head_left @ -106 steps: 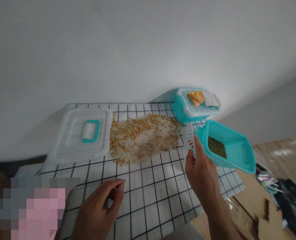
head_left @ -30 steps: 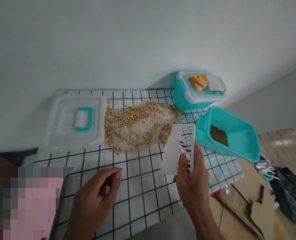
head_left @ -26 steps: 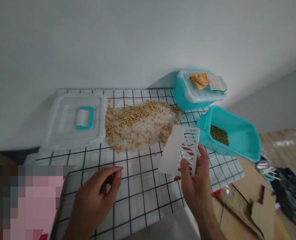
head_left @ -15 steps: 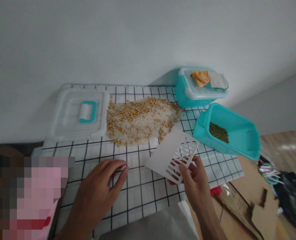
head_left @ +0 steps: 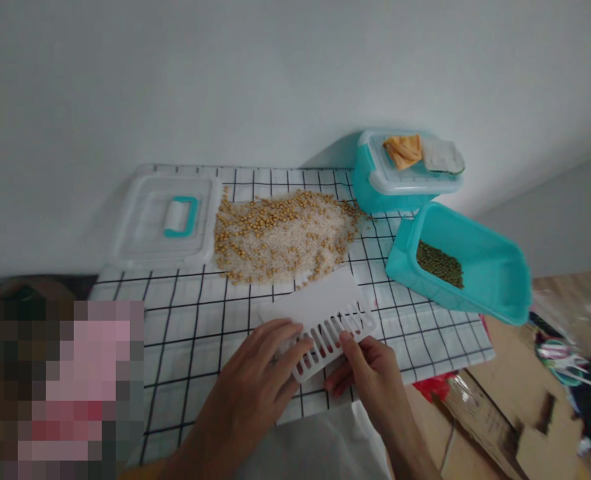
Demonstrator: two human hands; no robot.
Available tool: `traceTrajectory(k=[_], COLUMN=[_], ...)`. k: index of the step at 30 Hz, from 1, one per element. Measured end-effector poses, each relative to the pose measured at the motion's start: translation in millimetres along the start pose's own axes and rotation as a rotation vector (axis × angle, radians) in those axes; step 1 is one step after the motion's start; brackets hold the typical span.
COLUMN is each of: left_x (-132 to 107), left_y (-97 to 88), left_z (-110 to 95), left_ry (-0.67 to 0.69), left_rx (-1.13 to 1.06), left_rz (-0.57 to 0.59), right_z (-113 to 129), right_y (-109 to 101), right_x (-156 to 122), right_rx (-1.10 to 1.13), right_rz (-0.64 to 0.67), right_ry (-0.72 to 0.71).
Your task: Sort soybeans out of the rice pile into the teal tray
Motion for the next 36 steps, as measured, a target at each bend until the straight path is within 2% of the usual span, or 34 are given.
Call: traceTrajectory(k=[5,8,14,19,23,26,31,36], left_x=[-4,-5,-4,2,22,44,81,95], left_y=[-4.3,-4.0,-7.3,-18.4,-26.5,-33.1,-44.1,-42.6], left_z=[4,7,7,6,13,24,45,54], left_ry=[0.008,0.026,0.049,0.05,0.027,-0.022,-0.083,-0.082], left_rx=[-0.017,-0.019,-0.024,-0.037,-0.032,-0.02,-0.023,-0.055], left_rz=[-0.03,-0.017,-0.017,-0.039,-0.09,-0.153,-0.238,-0.257], right_z=[19,32,46,56,72,86,102,107], right_y=[-8,-12,-21,-25,-18,-5,16,19], right_x=[-5,-3,2,-2,11,33,66,73], right_rx=[0.066,0.088,-0.033,-0.168,-0.137,-0.069,0.02,0.033], right_rz=[-0.06,-0.045,0.082,0.087,0.077,0.132,0.213,0.194], right_ry=[-0.136,-0.181,-0.248,-0.366,-0.43,-0.476,-0.46,-0.447])
Point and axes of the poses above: each hand's wrist, its own x-axis towards the middle knuckle, its own y-axis out of the palm, z = x × y, the point moved 7 cm from there along x, towards the middle knuckle, and after that the axes turned 15 degrees about x, right-handed, at the moved point
